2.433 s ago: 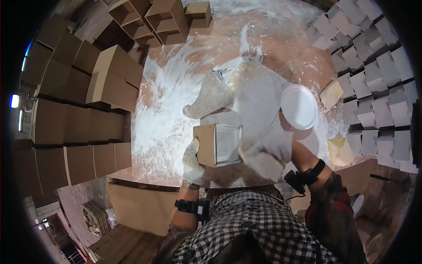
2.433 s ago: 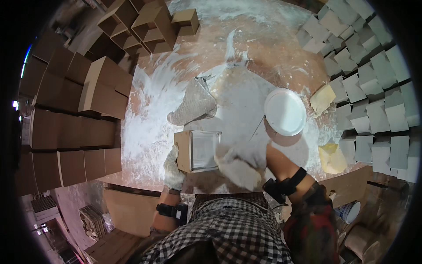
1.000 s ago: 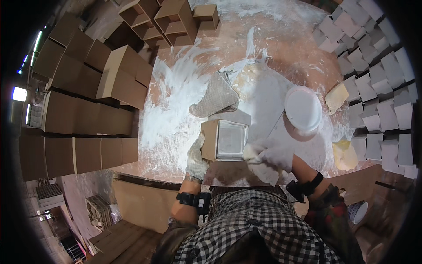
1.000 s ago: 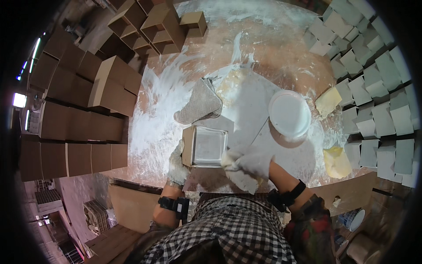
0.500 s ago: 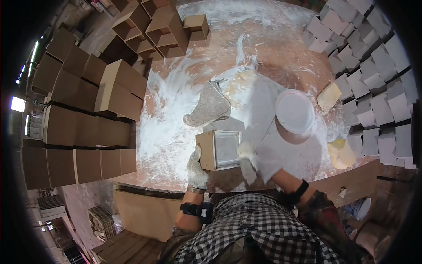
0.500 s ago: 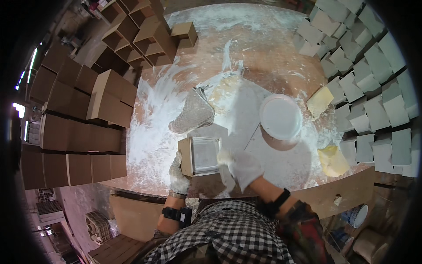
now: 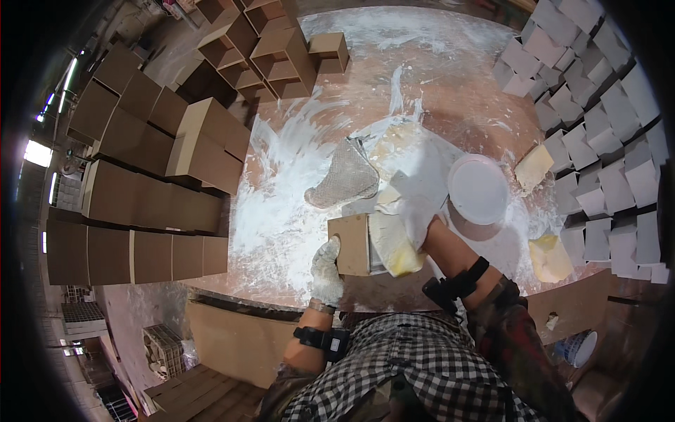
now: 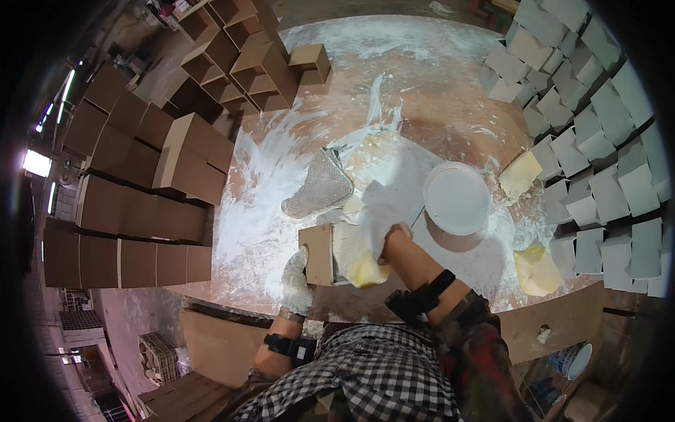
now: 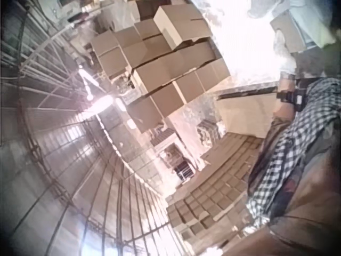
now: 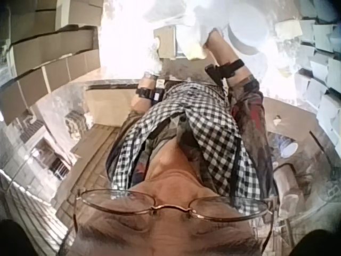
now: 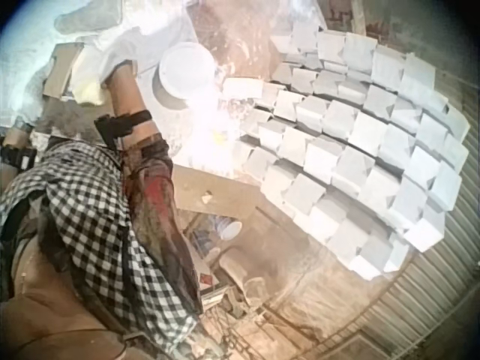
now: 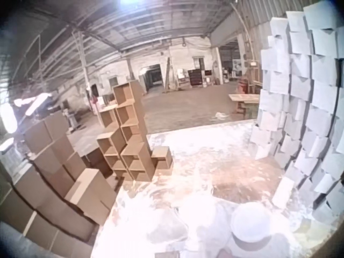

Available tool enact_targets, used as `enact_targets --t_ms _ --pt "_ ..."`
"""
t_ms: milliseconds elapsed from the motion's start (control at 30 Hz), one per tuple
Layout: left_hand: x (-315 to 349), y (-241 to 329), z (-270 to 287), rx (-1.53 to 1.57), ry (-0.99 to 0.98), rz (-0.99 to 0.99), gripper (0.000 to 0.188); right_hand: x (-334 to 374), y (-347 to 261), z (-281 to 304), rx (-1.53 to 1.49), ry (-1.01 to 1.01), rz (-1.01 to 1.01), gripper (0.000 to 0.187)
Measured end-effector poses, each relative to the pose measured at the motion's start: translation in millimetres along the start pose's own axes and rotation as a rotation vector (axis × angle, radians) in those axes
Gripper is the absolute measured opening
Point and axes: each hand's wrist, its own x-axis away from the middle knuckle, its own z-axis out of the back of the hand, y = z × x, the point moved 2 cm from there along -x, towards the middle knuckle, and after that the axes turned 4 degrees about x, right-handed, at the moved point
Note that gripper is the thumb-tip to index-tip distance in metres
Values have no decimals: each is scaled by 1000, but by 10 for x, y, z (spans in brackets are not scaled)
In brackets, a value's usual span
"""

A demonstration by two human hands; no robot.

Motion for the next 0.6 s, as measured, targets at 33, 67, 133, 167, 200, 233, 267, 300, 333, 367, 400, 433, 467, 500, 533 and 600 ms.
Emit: enact_targets --t_ms 33,67,133,167,200,233,267,300,333,367,400,433,467,500,533,600 --pt "40 30 -77 0 15 0 24 1 -99 13 -69 3 -11 33" --pt "58 38 -127 0 27 1 23 11 -188 15 -148 4 -19 33" --pt "54 7 -45 46 33 10 24 32 -407 -10 -305 -2 -14 33" --pt "26 1 -1 93 36 20 24 60 -513 -19 -386 -3 -7 33" --pt "-10 2 75 96 51 10 24 136 -692 -85 -19 -22 304 27" --pt "-39 -28 97 143 9 39 25 301 -742 -156 170 -45 442 25" --pt "-46 -58 116 191 -32 66 26 455 -799 -224 348 -45 591 22" --pt "-19 -64 109 192 -25 69 26 618 -764 -272 272 61 580 19" --pt "29 -33 35 176 -23 43 27 718 -695 -246 201 174 565 16" --pt "59 -7 -19 160 -20 17 28 740 -584 -217 203 173 566 16" --pt "63 14 -66 165 -10 30 27 780 -448 -189 152 127 664 17" --pt "73 35 -94 162 -13 28 27 815 -293 -152 102 84 761 19" --pt "73 52 -101 149 19 53 34 779 -63 -162 36 119 827 29" --pt "76 75 -37 141 68 70 40 759 -172 79 -191 -148 473 31" --pt "100 111 19 140 91 64 40 739 -276 289 -405 -419 103 34" --pt "132 99 -49 144 19 45 28 505 -163 323 -551 -50 207 25"
